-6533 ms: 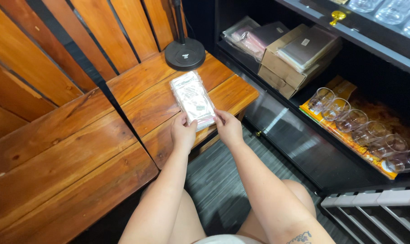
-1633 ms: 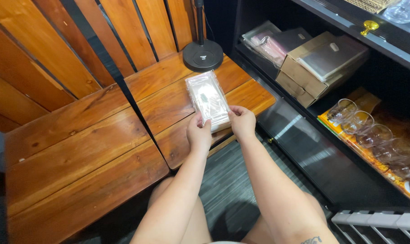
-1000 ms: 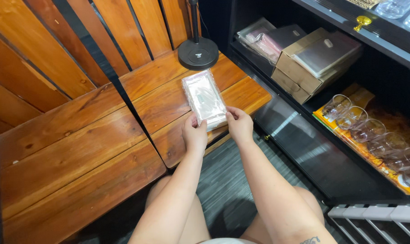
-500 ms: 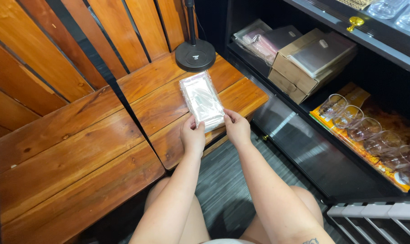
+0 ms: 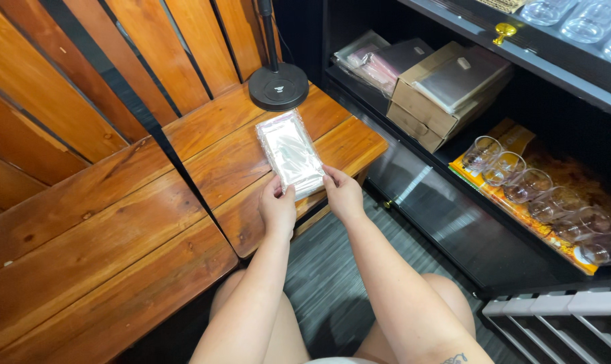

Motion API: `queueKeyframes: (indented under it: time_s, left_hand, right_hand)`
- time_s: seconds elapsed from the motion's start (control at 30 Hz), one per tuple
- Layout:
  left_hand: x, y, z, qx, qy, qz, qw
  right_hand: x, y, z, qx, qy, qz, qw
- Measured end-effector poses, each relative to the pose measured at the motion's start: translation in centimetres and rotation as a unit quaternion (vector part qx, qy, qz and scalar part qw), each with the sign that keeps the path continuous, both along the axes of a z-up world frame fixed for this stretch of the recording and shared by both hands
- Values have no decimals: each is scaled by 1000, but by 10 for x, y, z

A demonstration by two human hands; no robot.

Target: The person takes stacks of plastic-wrapped items from a shelf and places them on a wooden bench. Then the person takes small clear glasses from a shelf and places them in a row on the bench.

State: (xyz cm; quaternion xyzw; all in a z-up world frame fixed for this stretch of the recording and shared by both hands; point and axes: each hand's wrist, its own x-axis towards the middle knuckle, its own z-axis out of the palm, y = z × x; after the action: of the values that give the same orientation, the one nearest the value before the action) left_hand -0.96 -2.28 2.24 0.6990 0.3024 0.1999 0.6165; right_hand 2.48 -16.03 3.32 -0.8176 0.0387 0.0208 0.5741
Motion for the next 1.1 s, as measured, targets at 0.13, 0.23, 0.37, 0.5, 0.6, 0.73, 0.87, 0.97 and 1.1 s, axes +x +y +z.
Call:
queueKeyframes:
  time_s: [0.13,0.23,0.37,0.5,0.6,0.73,0.87,0.97,1.1]
  left_hand:
    - [3,1,-8,-4,-2,3,1000]
    - [14,4,-24,-38,1,15,999]
    - [6,-1,15,54,29,68,996]
    - [50,-16,-2,85,-112,81,987]
    - [88,-48,5,35,-145,-27,988]
    - [133,-91,5,66,-150,-122,979]
    - [166,-124,27,74,-53,-254,963]
    - [198,-143,34,74,-64,-299,949]
    - [211,-160,63,71,-81,-348,931]
  right_hand:
    - [4,-2,-6,3,-4,0,1000]
    - [6,-5,-7,21,-1,-8,1000]
    - [13,-21,-7,72,-33,-23,997]
    - [39,-56,-27,137,-81,-125,979]
    - [62,-80,-41,164,-85,-196,963]
    - [60,-108,10,175,-93,-237,951]
    - [74,-135,27,217,-99,-259,936]
    - [90,-153,26,238,-119,-265,927]
    - [90,-156,46,263,-134,-267,917]
